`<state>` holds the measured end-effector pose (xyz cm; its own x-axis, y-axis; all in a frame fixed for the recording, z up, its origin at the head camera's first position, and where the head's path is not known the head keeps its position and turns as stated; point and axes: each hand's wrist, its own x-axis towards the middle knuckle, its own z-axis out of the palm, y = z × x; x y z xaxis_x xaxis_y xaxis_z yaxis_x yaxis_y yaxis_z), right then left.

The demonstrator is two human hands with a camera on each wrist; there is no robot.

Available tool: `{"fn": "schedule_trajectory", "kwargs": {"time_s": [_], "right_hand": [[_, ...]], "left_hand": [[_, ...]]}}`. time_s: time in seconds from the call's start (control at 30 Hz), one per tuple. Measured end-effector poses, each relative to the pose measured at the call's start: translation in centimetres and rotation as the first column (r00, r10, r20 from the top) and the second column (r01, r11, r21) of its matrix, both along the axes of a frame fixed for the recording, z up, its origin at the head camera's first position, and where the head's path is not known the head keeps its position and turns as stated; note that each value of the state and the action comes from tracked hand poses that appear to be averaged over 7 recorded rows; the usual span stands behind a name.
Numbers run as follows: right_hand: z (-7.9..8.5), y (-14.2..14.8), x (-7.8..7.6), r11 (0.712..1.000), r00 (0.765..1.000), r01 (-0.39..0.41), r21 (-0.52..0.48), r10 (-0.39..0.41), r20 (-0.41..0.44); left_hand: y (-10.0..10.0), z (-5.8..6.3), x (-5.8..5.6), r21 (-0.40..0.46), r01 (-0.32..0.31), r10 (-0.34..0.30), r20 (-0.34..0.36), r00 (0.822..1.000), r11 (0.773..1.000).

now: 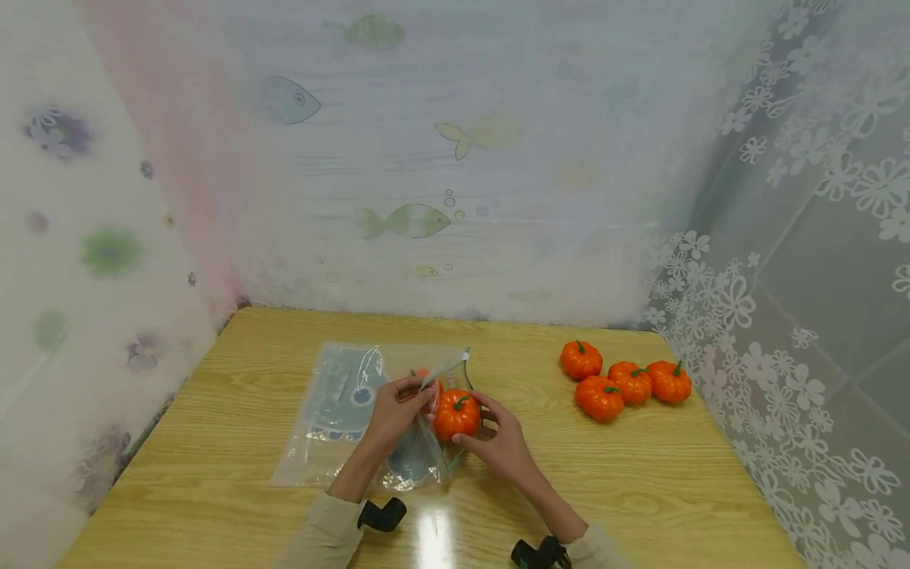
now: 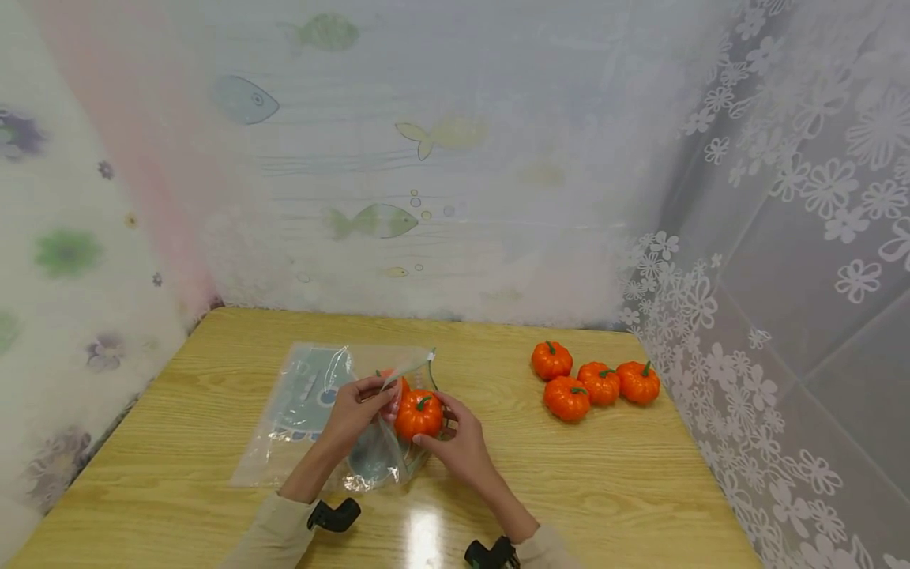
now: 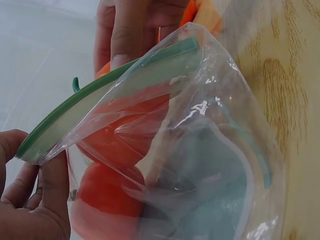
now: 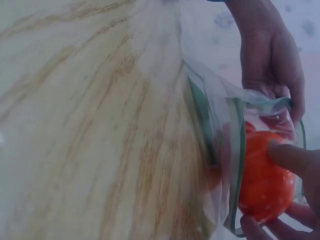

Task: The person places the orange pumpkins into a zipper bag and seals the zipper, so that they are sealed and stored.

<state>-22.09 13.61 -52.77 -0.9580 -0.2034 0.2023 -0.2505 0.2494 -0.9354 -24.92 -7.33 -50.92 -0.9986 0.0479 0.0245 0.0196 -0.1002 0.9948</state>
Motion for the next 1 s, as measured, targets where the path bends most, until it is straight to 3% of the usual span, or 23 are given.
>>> {"fn": "schedule_trajectory", "kwargs": {"time_s": [0.27,0.5,0.73,1.0], "right_hand": [[0.2,-0.6,-0.4,0.995,0.996,0.087,0.041,-0.086,-0.024],[0.2,-1.4,-1.0,0.989,0.991,0.116,0.090,-0.109,-0.079],[0.2,-1.7,-1.0,0.993,0.994,0.077,0.090,-0.069,-0.084],[0.0,-2.1,-1.4,1.000,0.998,0.003,0.024,-0.001,-0.058]], "left_hand": [[-0.2,0.1,0.1,0.010,0.032,-0.032,0.024,0.999,0.999],[0.0,0.0,-0.2,0.060,0.055,-0.058,0.047,0.997,0.997],[0.3,0.0,-0.4,0.043,0.027,-0.029,0.026,0.999,0.999],[0.4,0.1,-0.3,0.035,0.044,-0.046,0.044,0.998,0.998]]}}
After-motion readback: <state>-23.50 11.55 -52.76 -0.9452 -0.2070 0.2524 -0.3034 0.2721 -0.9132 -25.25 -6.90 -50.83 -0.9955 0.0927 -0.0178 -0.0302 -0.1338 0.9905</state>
